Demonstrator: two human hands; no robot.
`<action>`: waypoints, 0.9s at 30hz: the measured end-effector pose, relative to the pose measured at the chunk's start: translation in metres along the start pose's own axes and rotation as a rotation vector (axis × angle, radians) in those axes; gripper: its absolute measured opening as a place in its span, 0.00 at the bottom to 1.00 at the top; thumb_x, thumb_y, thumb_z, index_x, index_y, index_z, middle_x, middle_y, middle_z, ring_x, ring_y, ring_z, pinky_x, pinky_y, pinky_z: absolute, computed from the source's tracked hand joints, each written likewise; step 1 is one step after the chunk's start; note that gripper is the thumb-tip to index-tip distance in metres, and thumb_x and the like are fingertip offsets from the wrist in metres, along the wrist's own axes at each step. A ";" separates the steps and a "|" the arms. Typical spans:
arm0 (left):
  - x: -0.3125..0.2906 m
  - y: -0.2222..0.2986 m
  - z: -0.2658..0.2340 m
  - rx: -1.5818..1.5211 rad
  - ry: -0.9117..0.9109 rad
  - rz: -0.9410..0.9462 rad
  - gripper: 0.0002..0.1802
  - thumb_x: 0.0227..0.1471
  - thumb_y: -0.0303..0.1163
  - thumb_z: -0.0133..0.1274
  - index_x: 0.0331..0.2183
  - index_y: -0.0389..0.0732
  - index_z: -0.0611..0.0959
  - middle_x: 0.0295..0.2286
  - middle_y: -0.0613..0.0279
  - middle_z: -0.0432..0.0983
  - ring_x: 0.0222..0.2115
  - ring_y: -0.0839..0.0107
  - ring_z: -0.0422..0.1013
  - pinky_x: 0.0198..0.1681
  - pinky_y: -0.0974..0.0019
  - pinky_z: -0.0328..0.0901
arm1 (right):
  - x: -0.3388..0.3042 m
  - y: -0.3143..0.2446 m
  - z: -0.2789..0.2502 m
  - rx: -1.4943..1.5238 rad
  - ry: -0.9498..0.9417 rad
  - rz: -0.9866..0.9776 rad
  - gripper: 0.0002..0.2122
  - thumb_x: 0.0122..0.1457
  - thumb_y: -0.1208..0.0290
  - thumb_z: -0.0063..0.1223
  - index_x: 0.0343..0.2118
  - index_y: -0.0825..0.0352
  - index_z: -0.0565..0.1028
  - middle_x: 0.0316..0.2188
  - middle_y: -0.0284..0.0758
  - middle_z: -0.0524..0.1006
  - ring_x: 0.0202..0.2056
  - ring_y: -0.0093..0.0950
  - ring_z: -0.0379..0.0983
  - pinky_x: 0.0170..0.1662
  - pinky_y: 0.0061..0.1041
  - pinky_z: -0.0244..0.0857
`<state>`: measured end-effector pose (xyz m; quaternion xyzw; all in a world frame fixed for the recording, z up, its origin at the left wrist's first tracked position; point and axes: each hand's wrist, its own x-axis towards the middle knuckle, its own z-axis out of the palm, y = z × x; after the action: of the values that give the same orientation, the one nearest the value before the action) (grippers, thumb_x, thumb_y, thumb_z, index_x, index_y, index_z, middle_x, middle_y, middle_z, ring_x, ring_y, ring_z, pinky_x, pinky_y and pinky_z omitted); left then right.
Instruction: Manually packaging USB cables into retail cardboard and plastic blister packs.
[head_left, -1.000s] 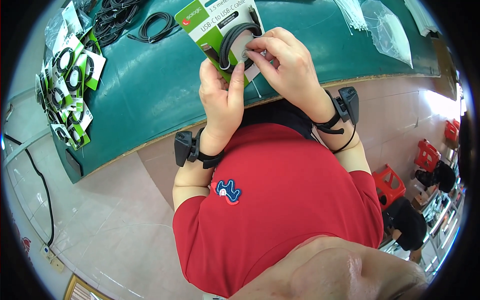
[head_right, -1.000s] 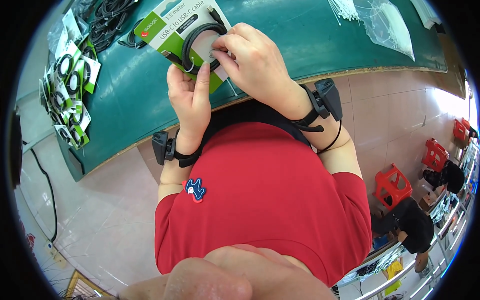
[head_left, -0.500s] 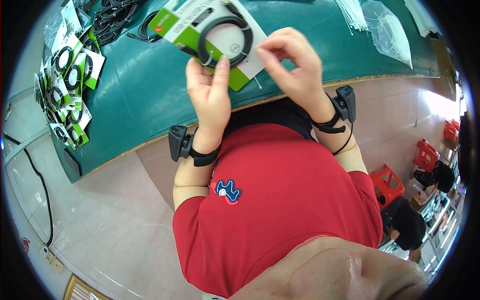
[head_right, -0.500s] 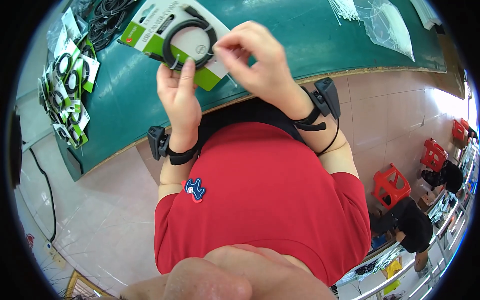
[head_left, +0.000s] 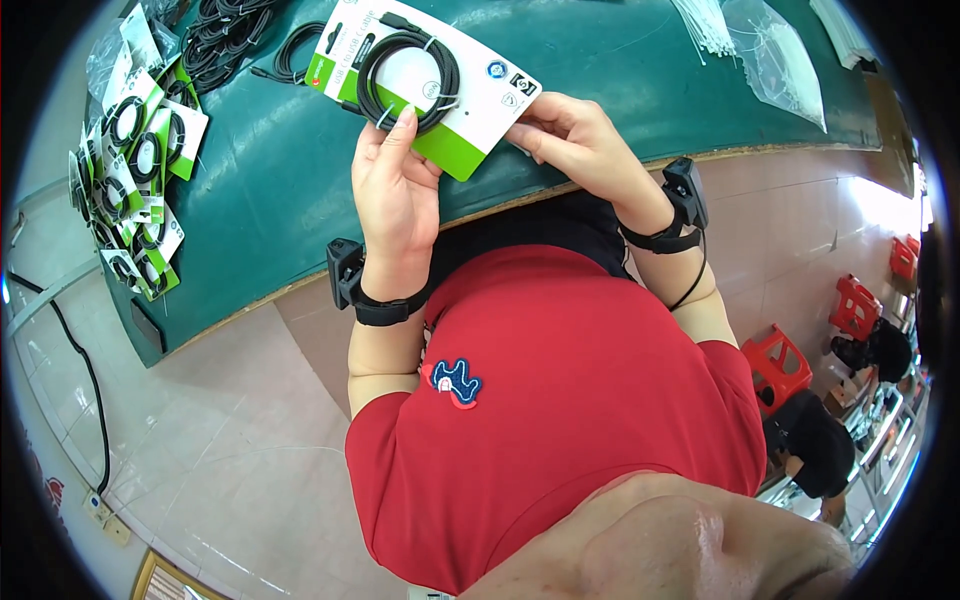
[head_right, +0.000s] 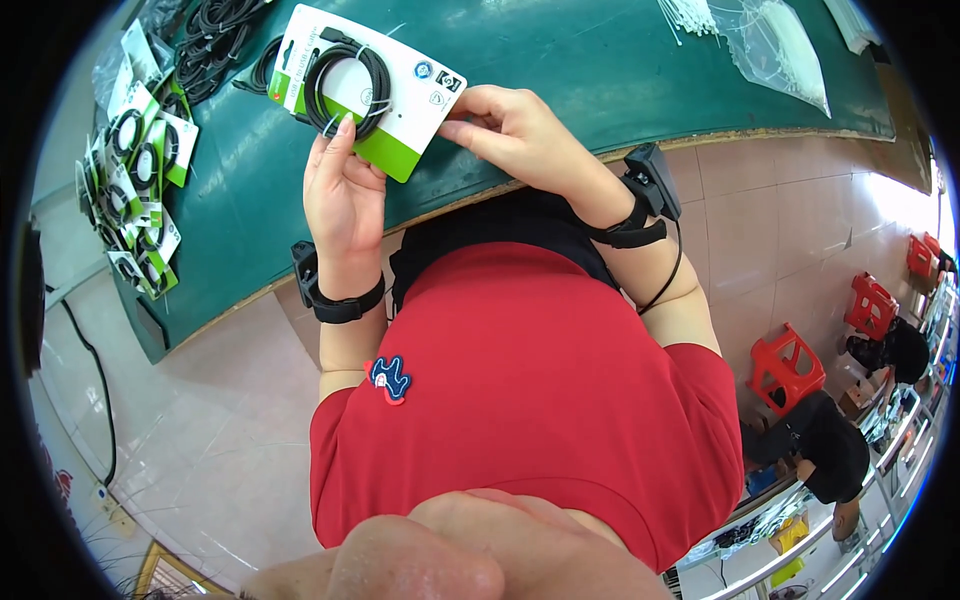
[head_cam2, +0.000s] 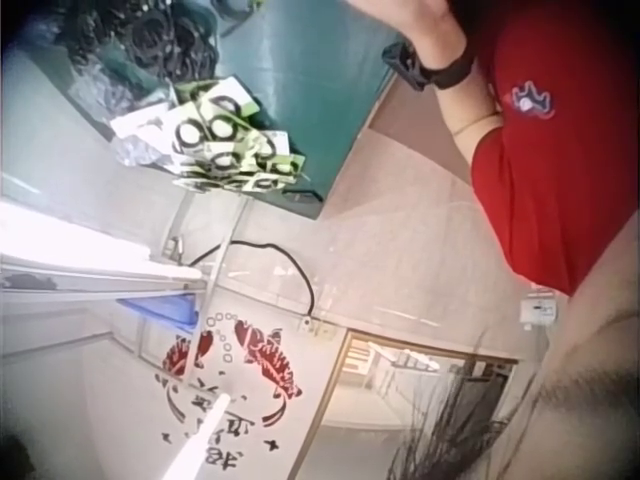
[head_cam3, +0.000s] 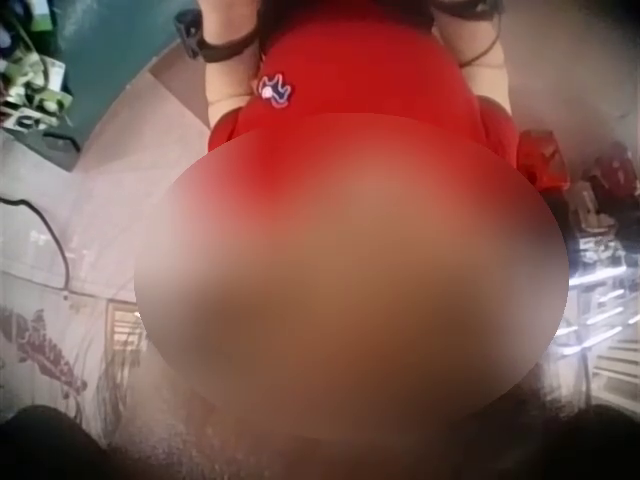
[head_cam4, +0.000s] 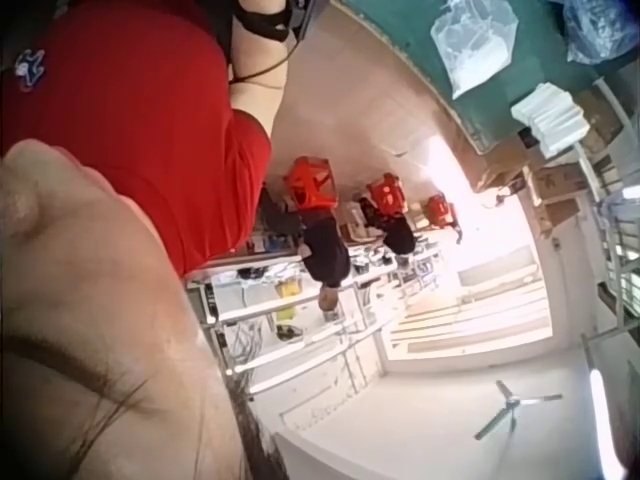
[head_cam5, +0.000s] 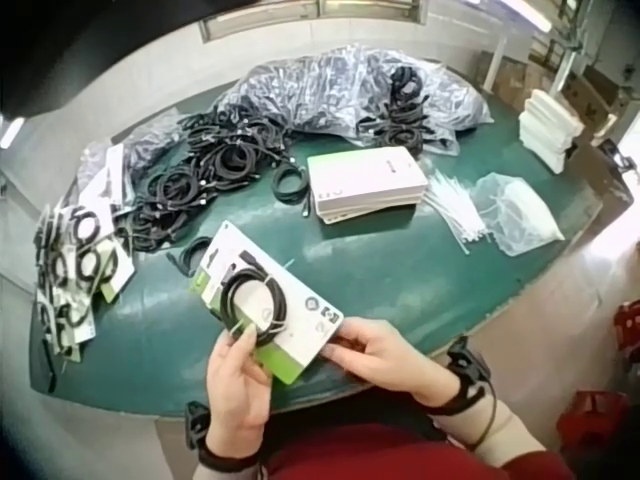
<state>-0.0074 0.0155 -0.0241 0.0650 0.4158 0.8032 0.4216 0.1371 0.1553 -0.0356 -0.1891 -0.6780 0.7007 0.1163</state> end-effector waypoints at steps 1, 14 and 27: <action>0.000 0.000 0.001 -0.015 -0.013 -0.016 0.10 0.60 0.27 0.45 0.44 0.35 0.69 0.43 0.55 0.73 0.43 0.67 0.73 0.45 0.60 0.70 | 0.000 0.001 0.002 0.000 0.000 0.000 0.12 0.58 0.78 0.53 0.45 0.73 0.74 0.38 0.31 0.77 0.35 0.14 0.71 0.37 0.15 0.66; -0.004 -0.004 0.008 -0.030 -0.039 -0.060 0.11 0.60 0.27 0.45 0.44 0.35 0.70 0.42 0.55 0.74 0.42 0.67 0.73 0.45 0.61 0.70 | 0.000 0.012 0.011 -0.004 0.209 -0.211 0.09 0.53 0.78 0.56 0.37 0.71 0.76 0.29 0.27 0.74 0.27 0.12 0.67 0.30 0.13 0.63; -0.005 -0.007 0.010 -0.048 -0.068 -0.130 0.10 0.59 0.26 0.46 0.44 0.36 0.70 0.41 0.56 0.75 0.40 0.69 0.74 0.41 0.64 0.71 | -0.005 0.015 0.013 -0.102 0.291 -0.311 0.09 0.49 0.78 0.58 0.35 0.71 0.77 0.31 0.30 0.74 0.25 0.15 0.66 0.26 0.16 0.60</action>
<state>0.0047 0.0195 -0.0213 0.0552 0.3852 0.7813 0.4880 0.1371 0.1407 -0.0503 -0.1870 -0.7098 0.6044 0.3099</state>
